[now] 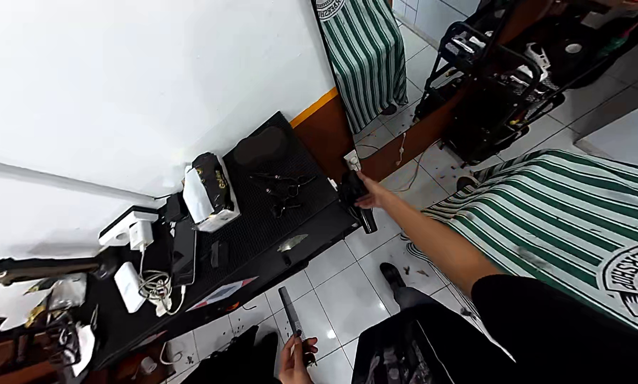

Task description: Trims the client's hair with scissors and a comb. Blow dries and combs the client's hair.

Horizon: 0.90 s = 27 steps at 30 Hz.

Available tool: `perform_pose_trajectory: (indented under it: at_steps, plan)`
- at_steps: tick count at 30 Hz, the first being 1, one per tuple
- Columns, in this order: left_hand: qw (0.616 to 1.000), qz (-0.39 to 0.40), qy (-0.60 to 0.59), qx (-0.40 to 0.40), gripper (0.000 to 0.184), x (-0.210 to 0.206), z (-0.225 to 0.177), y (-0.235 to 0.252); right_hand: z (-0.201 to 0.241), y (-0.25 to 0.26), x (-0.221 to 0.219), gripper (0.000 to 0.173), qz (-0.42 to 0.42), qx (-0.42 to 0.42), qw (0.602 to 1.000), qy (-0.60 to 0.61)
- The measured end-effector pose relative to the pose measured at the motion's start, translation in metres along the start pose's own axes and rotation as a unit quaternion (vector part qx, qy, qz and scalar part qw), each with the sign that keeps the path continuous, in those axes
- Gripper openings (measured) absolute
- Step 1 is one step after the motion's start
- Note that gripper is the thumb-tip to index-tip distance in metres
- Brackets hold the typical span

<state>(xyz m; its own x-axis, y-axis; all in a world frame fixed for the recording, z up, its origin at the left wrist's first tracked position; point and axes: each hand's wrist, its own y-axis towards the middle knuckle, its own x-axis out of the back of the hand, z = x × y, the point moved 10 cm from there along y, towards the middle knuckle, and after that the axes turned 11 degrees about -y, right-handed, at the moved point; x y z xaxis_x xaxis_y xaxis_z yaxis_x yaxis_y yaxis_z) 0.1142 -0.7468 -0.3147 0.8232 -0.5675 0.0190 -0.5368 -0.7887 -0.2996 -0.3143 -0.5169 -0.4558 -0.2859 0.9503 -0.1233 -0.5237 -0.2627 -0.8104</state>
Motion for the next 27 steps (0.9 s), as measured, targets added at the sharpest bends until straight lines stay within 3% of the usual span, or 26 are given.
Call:
perform_pose_trajectory:
  at_steps: [2,5,7,9,13,16,18,21,24,27]
  plan:
    - [1.0,0.008,-0.005,0.005,0.024,-0.013,0.001,0.001,0.003,0.013,-0.025,0.089,0.017,-0.029,0.996,0.083]
    - [1.0,0.02,-0.006,0.01,0.024,-0.026,0.001,-0.009,0.03,-0.003,-0.034,0.058,-0.085,-0.022,0.984,0.152]
    - [1.0,0.016,-0.008,0.01,0.024,-0.023,0.003,-0.018,0.057,-0.022,-0.025,0.082,-0.167,0.034,0.972,0.16]
    - [1.0,-0.007,-0.019,0.02,0.023,-0.007,0.01,-0.029,0.087,-0.04,-0.004,0.106,-0.248,0.105,0.96,0.081]
    - [0.994,-0.066,-0.055,0.059,0.025,0.027,0.037,-0.05,0.128,-0.078,0.024,0.113,-0.371,0.139,0.913,-0.099]
    - [0.993,-0.061,-0.066,0.073,0.026,0.028,0.046,-0.049,0.153,-0.099,0.028,0.112,-0.412,0.172,0.884,-0.137]
    - [0.995,-0.047,-0.064,0.056,0.026,0.032,0.041,-0.049,0.159,-0.105,0.032,0.111,-0.409,0.214,0.88,-0.11]
    - [0.998,-0.028,-0.055,0.022,0.025,0.034,0.031,-0.042,0.174,-0.128,0.046,0.108,-0.353,0.335,0.872,0.049]
    - [0.997,0.022,-0.067,0.006,0.023,0.035,0.03,-0.035,0.157,-0.173,0.051,0.077,-0.215,0.435,0.853,0.192]
    - [0.995,0.076,-0.051,-0.05,0.019,0.028,0.029,-0.015,0.09,-0.235,0.048,0.042,-0.134,0.384,0.903,0.138]
